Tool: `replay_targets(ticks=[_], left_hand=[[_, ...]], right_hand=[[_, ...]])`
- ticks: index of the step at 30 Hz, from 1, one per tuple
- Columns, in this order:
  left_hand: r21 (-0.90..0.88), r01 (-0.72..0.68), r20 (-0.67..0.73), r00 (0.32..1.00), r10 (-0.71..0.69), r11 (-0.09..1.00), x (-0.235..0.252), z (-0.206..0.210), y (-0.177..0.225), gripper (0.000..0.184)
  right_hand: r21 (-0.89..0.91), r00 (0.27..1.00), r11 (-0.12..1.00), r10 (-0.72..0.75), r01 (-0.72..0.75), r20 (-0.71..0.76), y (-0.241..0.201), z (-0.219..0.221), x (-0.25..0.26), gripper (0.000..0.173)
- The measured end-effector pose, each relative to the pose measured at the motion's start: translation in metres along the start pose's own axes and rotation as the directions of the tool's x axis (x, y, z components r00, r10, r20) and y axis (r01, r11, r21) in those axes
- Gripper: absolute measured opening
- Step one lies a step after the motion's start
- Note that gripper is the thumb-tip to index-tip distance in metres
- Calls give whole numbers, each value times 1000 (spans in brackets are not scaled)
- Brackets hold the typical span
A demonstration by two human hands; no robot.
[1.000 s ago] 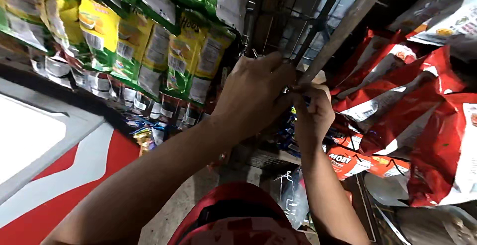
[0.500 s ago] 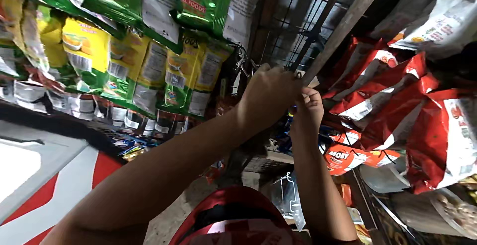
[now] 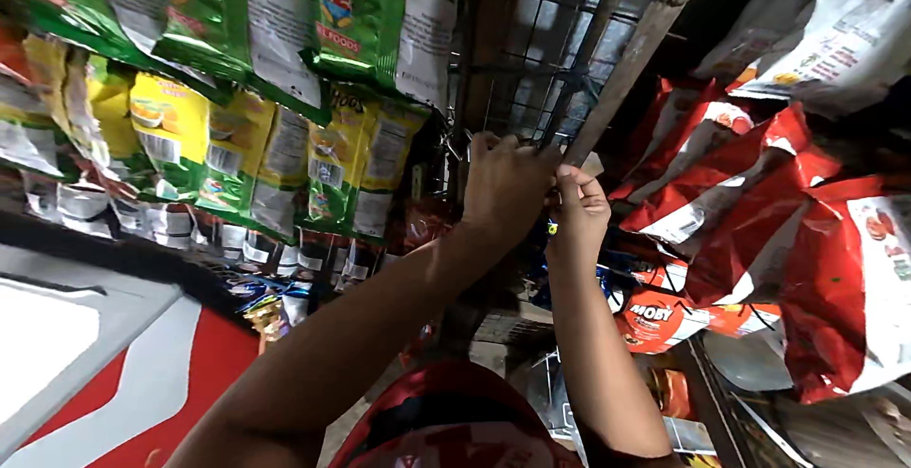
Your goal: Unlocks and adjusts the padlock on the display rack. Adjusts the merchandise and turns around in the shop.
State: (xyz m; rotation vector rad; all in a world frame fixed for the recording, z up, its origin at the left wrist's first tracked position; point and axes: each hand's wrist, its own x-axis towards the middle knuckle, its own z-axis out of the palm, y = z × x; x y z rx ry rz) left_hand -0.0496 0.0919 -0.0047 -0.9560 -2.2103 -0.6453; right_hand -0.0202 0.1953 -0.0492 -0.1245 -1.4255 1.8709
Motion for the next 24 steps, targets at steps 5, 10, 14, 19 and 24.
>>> replay_targets(ticks=[5, 10, 14, 19, 24], left_hand=[[-27, -24, -31, 999, 23, 999, 1, 5, 1, 11], [-3, -93, -108, 990, 92, 996, 3, 11, 2, 10], [32, -126, -137, 982, 129, 992, 7, 12, 2, 12], [33, -162, -163, 973, 166, 986, 13, 11, 2, 15], [69, -230, -166, 957, 239, 971, 15, 10, 1, 14]], right_hand=[[-182, 959, 943, -281, 280, 19, 19, -9, -11, 19], [-361, 933, 868, -361, 342, 18, 31, -11, -12, 51], [-326, 964, 908, -231, 261, 129, 28, -12, 0, 77], [-360, 984, 916, -148, 175, 102, 18, -16, 22, 59], [-291, 989, 946, -129, 145, 73, 17, -14, 26, 57]])
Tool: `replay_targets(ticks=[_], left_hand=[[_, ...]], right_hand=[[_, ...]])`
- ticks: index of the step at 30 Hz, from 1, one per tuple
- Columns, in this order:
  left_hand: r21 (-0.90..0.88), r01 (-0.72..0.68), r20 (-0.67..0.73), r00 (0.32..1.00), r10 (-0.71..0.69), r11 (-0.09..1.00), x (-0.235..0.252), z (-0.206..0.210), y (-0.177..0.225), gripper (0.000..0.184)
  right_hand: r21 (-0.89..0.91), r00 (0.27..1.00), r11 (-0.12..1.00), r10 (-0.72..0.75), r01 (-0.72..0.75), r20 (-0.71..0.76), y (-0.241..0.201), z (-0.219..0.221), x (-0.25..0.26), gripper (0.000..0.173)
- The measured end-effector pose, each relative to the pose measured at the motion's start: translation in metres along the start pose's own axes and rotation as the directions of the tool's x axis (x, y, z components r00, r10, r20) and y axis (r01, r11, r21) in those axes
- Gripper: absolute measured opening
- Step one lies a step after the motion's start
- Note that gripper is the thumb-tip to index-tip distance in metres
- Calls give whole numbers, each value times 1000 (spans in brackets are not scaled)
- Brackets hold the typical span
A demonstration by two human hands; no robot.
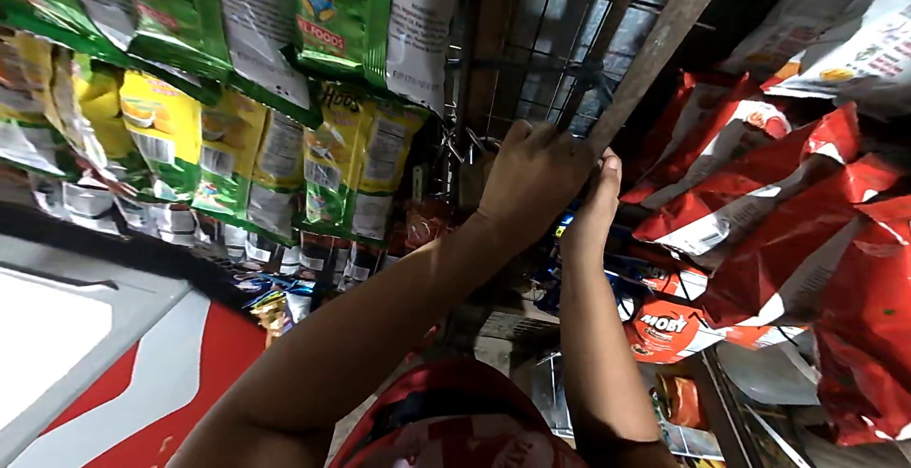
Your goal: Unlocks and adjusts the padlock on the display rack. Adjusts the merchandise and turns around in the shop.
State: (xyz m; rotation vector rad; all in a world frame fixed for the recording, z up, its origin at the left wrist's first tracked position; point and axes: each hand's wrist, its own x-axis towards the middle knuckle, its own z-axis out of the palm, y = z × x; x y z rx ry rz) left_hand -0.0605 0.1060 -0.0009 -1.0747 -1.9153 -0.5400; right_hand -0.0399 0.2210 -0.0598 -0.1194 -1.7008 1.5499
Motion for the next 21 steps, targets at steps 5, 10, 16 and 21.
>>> replay_targets(ticks=[5, 10, 16, 21], left_hand=[[90, -62, -2, 998, 62, 994, 2, 2, 1, 14], [89, -76, 17, 997, 75, 993, 1, 5, 0, 17], [148, -75, 40, 997, 69, 986, 6, 4, 0, 18], [146, -96, 61, 994, 88, 985, 0, -4, 5, 16]], right_hand=[[206, 998, 978, 46, -39, -29, -8, 2, 3, 50], [277, 999, 960, -19, 31, -47, -9, 7, 11, 41], [322, 978, 927, -160, 195, -132, 8, 7, 21, 16], [331, 962, 906, -221, 263, -160, 4, 9, 23, 11]])
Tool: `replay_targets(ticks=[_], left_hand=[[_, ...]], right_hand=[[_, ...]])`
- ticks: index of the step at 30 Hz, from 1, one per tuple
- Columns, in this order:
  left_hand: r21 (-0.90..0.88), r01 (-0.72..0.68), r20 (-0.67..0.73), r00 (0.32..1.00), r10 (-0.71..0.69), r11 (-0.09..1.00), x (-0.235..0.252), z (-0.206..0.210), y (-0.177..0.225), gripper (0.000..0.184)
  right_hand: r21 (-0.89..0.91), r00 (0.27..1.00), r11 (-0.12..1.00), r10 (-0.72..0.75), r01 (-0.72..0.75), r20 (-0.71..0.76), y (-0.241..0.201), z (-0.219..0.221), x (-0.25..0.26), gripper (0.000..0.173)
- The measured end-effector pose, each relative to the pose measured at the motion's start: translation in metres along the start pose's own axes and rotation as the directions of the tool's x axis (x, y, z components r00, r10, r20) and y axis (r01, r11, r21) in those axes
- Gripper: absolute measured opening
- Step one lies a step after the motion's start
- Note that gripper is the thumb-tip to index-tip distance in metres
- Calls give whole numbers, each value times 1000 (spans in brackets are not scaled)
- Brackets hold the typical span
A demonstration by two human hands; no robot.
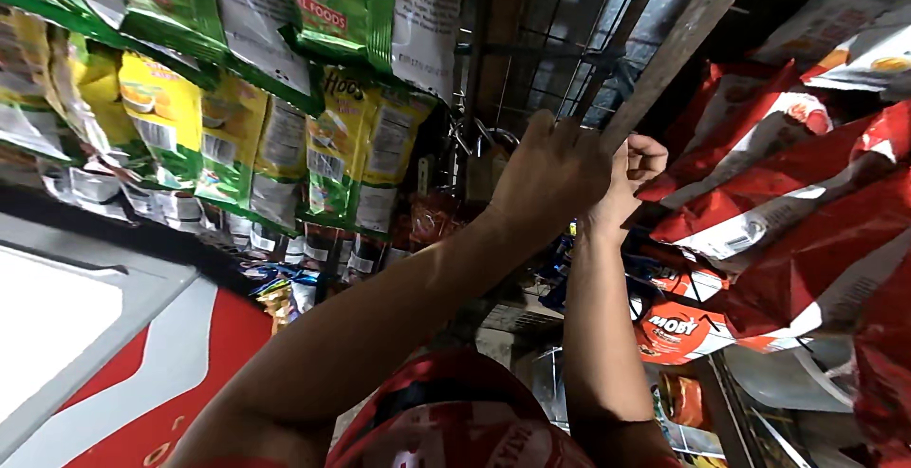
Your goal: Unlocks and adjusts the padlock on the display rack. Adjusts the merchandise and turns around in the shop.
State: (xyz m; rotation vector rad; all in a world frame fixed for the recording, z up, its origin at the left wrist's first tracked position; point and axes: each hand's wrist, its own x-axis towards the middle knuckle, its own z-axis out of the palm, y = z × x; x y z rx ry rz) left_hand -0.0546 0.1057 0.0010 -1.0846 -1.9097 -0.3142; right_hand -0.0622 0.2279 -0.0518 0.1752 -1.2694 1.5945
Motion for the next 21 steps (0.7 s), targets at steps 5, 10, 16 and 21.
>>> replay_targets(ticks=[5, 10, 16, 21], left_hand=[[-89, 16, -2, 1000, -17, 996, -58, 6, 37, 16], [-108, 42, 96, 995, -32, 993, -87, 25, 55, 21], [-194, 175, 175, 974, -141, 965, -86, 32, 48, 34], [-197, 192, 159, 974, -162, 961, -94, 50, 48, 45]], right_hand=[[-198, 996, 976, -81, 87, 37, 2, -3, 2, 24], [-310, 976, 927, -181, 211, 122, 7, -8, 5, 36], [-442, 926, 815, -314, 375, 207, 5, -8, 14, 45], [-414, 883, 780, -414, 470, 221, 12, -13, 25, 50]])
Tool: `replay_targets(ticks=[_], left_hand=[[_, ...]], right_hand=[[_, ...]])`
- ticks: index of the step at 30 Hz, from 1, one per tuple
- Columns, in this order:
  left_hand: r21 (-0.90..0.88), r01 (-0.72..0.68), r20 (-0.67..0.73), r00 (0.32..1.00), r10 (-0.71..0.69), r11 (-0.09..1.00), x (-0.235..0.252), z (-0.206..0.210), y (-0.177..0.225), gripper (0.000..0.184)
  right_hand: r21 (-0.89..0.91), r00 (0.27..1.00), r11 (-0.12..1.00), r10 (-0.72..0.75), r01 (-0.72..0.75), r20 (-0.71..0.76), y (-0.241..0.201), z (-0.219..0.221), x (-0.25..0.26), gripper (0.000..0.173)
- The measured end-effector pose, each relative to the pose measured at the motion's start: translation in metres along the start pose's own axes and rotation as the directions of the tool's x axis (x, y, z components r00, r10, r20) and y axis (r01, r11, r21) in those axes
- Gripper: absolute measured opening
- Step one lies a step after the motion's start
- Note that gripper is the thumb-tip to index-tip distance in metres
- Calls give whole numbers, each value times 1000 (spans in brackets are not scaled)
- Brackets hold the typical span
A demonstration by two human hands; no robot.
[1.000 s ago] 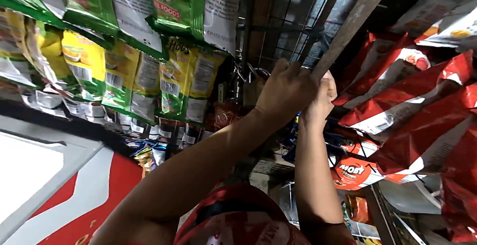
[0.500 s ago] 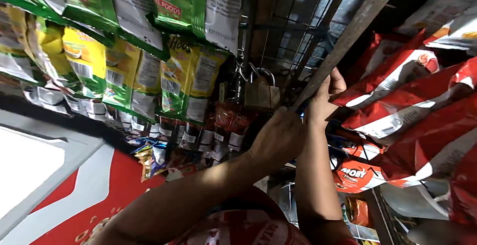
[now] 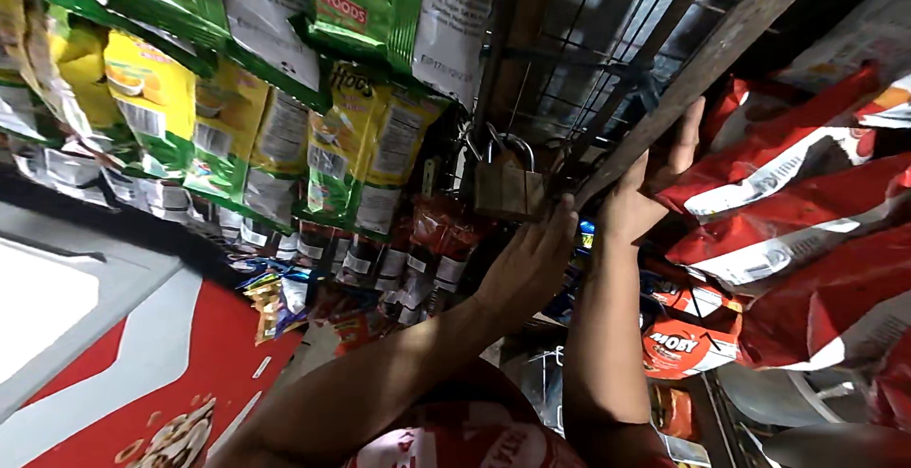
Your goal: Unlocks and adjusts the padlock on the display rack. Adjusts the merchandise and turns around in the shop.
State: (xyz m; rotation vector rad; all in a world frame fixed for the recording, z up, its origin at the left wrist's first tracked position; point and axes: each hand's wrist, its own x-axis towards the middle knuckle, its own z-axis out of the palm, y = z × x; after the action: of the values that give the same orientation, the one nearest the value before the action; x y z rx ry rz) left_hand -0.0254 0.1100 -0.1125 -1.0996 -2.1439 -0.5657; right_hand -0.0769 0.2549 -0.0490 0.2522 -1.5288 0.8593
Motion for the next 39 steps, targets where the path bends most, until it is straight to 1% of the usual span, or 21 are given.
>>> replay_targets(ticks=[2, 4, 5, 6, 7, 10, 12, 14, 16, 18, 19, 20, 23, 26, 28, 29, 32, 33, 35, 37, 39], left_hand=[[57, -3, -23, 1000, 4, 998, 0, 6, -1, 50], [149, 3, -31, 1000, 2, 989, 0, 9, -2, 55], [182, 12, -20, 1000, -9, 983, 0, 11, -3, 59], [206, 23, -11, 1000, -21, 978, 0, 12, -4, 61], [228, 33, -6, 999, -32, 973, 2, 14, -5, 62], [223, 52, 10, 998, -55, 973, 5, 18, -7, 65], [199, 64, 2, 998, -66, 978, 5, 19, -8, 67], [176, 69, -35, 997, -64, 982, 6, 21, -9, 65], [187, 72, -68, 996, -60, 980, 7, 24, -10, 63], [179, 81, -116, 991, -60, 981, 8, 28, -10, 60], [168, 84, -129, 990, -62, 982, 9, 28, -10, 59], [152, 95, -142, 987, -73, 984, 11, 27, -10, 62], [76, 151, -185, 973, -135, 986, 15, 33, -8, 66], [131, 133, -154, 982, -112, 982, 14, 34, -9, 54], [172, 115, -130, 987, -93, 978, 14, 34, -10, 51], [177, 118, -132, 987, -95, 977, 14, 35, -9, 52], [148, 113, -145, 985, -92, 983, 14, 34, -10, 55], [144, 105, -153, 985, -82, 984, 14, 33, -11, 54], [143, 89, -161, 985, -65, 986, 11, 32, -13, 56], [156, 83, -155, 986, -58, 984, 10, 32, -16, 60], [136, 94, -139, 987, -74, 986, 10, 32, -18, 68]], right_hand=[[119, 998, 991, 58, -55, -21, -2, 3, 3, 44], [241, 983, 957, 177, -161, -47, -8, 10, 6, 22], [258, 975, 945, 218, -199, -47, -14, 13, 9, 12], [219, 971, 951, 235, -219, -46, -22, 15, 11, 7], [152, 974, 965, 222, -212, -49, -24, 15, 11, 8], [-42, 991, 993, 104, -108, -80, -8, 9, 8, 25], [-67, 997, 995, 76, -78, -28, -5, 6, 9, 31], [-71, 987, 986, 155, -152, 32, -13, 4, 9, 34], [-178, 953, 943, 298, -283, 62, -34, 2, 9, 31], [-314, 891, 845, 454, -432, -3, -45, 3, 10, 26], [-321, 886, 840, 463, -437, 7, -45, 1, 10, 26], [-290, 909, 881, 411, -374, 75, -41, -3, 9, 31], [-238, 944, 932, 308, -274, 121, -18, -11, 10, 43], [-59, 954, 975, 221, -213, 203, -1, -18, 12, 63], [87, 954, 970, 205, -229, 220, 6, -19, 12, 68], [140, 956, 962, 204, -236, 211, 9, -18, 11, 62], [152, 966, 961, 206, -230, 157, 5, -12, 11, 19], [152, 963, 956, 228, -249, 142, 3, -9, 11, 13], [156, 951, 941, 285, -301, 117, 0, -6, 11, 18], [180, 936, 920, 330, -348, 120, 0, -5, 11, 25], [224, 925, 899, 353, -377, 138, 0, -6, 11, 27]])
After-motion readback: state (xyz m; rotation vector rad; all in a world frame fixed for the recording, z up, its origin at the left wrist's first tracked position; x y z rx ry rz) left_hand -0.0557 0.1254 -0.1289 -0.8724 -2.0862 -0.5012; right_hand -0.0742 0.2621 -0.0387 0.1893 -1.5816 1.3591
